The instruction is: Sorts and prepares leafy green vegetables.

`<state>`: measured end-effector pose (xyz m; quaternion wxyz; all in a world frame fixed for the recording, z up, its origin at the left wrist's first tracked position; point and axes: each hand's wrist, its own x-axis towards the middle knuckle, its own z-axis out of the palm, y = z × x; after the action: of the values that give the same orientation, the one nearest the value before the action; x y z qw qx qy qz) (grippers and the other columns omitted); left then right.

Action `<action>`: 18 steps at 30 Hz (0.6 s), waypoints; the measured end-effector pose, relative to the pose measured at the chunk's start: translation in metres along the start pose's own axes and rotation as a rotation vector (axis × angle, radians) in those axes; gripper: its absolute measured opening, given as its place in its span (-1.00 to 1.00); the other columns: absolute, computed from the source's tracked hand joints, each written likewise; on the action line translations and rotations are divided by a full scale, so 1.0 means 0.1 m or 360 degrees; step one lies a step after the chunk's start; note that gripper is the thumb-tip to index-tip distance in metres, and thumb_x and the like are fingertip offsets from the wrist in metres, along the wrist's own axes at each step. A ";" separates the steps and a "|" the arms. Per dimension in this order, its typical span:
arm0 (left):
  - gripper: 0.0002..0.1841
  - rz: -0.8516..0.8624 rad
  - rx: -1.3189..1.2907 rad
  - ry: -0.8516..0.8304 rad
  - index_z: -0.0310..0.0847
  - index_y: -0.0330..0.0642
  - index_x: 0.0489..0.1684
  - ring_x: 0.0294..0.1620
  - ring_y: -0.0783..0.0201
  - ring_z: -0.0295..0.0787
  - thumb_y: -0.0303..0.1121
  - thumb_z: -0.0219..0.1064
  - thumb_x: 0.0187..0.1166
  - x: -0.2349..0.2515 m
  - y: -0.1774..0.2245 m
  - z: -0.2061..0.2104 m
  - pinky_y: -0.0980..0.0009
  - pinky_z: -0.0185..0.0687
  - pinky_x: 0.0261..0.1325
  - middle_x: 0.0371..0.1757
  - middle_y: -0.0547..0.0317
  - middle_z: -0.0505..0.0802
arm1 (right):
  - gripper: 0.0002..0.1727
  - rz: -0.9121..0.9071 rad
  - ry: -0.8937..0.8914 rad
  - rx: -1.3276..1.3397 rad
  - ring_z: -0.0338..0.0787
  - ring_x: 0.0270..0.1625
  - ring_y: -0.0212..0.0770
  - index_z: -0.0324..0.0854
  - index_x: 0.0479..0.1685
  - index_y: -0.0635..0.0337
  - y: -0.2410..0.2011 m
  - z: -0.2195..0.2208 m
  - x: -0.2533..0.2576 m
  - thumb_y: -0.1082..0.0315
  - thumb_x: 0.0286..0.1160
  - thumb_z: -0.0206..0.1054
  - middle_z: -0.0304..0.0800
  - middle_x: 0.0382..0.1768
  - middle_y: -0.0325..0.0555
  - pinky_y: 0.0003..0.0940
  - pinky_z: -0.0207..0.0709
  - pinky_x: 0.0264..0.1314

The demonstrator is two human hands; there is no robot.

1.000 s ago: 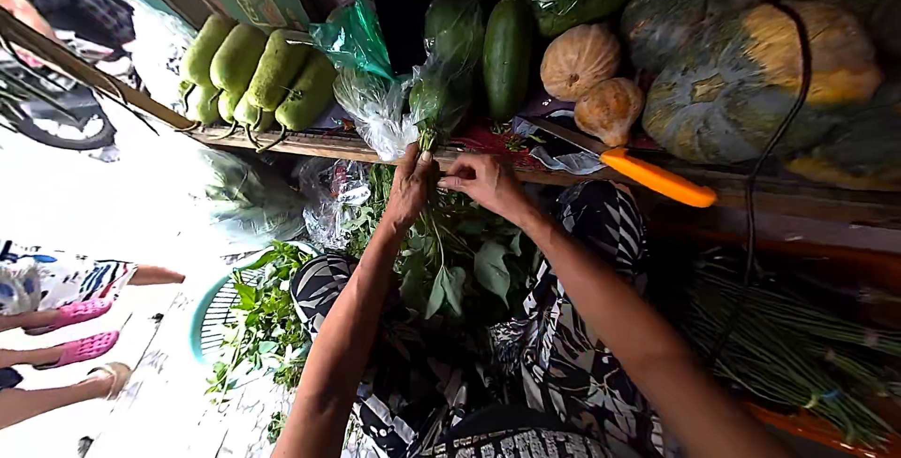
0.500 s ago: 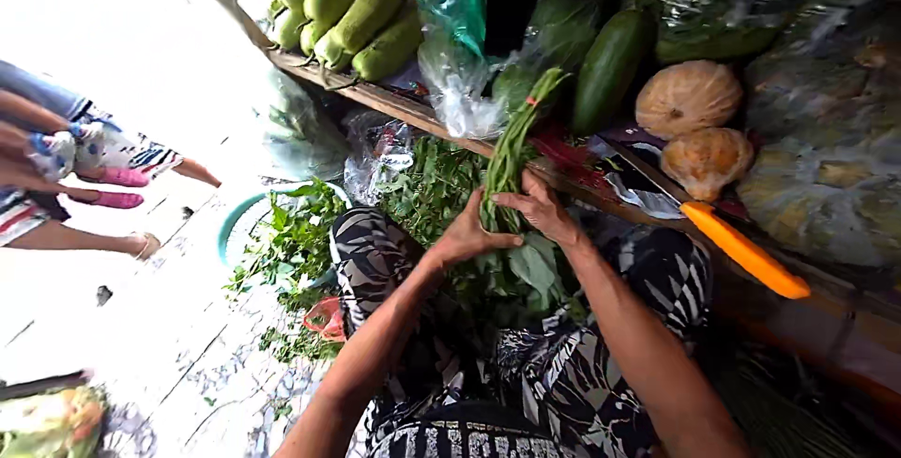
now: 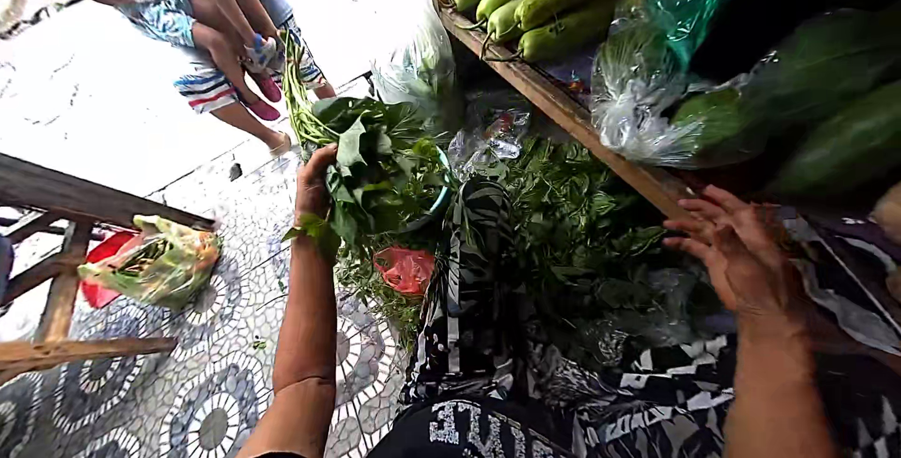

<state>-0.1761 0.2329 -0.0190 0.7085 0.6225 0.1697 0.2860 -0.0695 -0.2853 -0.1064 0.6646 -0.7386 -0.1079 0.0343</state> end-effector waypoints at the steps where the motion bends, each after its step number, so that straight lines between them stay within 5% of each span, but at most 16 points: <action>1: -0.76 -0.0049 0.0047 0.0067 0.62 -0.05 -0.14 -0.23 0.61 0.79 -0.40 -0.01 0.79 0.09 -0.05 -0.10 0.58 0.75 -0.06 -0.31 0.43 0.85 | -0.03 0.0024 -0.0017 -0.0023 0.82 0.08 -0.32 0.14 0.72 0.14 0.01 0.03 0.00 -0.26 0.40 0.35 0.60 0.39 -0.21 -0.27 0.79 0.06; 9: -0.85 -0.0460 -0.0124 0.0264 0.54 -0.10 0.03 -0.30 0.51 0.77 -0.32 0.10 0.76 0.86 -1.18 -0.63 0.51 0.74 -0.21 -0.27 0.30 0.81 | -0.08 0.0252 -0.0110 -0.0137 0.83 0.06 -0.29 0.19 0.69 0.24 0.19 0.11 0.03 -0.18 0.43 0.32 0.63 0.34 -0.11 -0.32 0.78 0.02; 11: -0.65 -0.0629 0.0295 0.0359 0.51 -0.16 0.32 -0.06 0.39 0.73 -0.15 0.15 0.77 0.99 -1.57 -0.73 0.38 0.70 0.00 0.00 0.14 0.78 | -0.11 0.0315 -0.0116 -0.0179 0.82 0.05 -0.31 0.19 0.68 0.25 0.24 0.10 0.03 -0.14 0.45 0.30 0.63 0.31 -0.13 -0.35 0.78 0.00; 12: -0.45 -0.0744 0.0623 0.0441 0.41 -0.22 0.54 0.21 0.22 0.68 -0.03 0.21 0.73 1.05 -1.79 -0.79 0.19 0.63 0.25 0.28 -0.04 0.73 | -0.13 0.0345 -0.0114 -0.0190 0.83 0.05 -0.30 0.19 0.67 0.26 0.28 0.10 0.03 -0.11 0.45 0.29 0.64 0.30 -0.12 -0.34 0.78 -0.01; 14: -0.02 -0.0863 0.1249 0.0477 -0.05 -0.42 0.82 0.74 -0.30 0.20 0.17 0.29 0.63 1.14 -2.06 -0.81 -0.27 0.20 0.67 0.74 -0.45 0.28 | -0.13 0.0391 -0.0129 -0.0222 0.82 0.06 -0.30 0.17 0.69 0.29 0.33 0.12 0.03 -0.09 0.48 0.27 0.62 0.31 -0.10 -0.34 0.77 -0.01; 16: -0.06 -0.0676 0.1634 0.0323 -0.06 -0.49 0.82 0.81 -0.55 -0.09 0.15 0.16 0.70 1.29 -2.23 -0.69 -0.46 -0.06 0.70 0.77 -0.64 0.08 | -0.11 0.0441 -0.0136 -0.0265 0.82 0.06 -0.30 0.19 0.68 0.28 0.40 0.13 0.03 -0.13 0.46 0.29 0.63 0.32 -0.11 -0.34 0.78 -0.03; 18: -0.27 -0.0441 0.1832 0.0118 0.17 -0.50 0.72 0.74 -0.50 0.13 -0.01 0.07 0.79 1.56 -2.37 -0.53 -0.37 0.09 0.68 0.69 -0.60 0.29 | -0.14 0.0519 -0.0153 -0.0304 0.82 0.07 -0.27 0.22 0.68 0.28 0.46 0.16 0.02 -0.10 0.47 0.28 0.62 0.33 -0.09 -0.32 0.78 -0.02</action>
<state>-0.0404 0.3558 -0.2421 0.2813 0.8683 0.4017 0.0744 -0.0650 -0.2732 -0.1537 0.5712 -0.8035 -0.0213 0.1664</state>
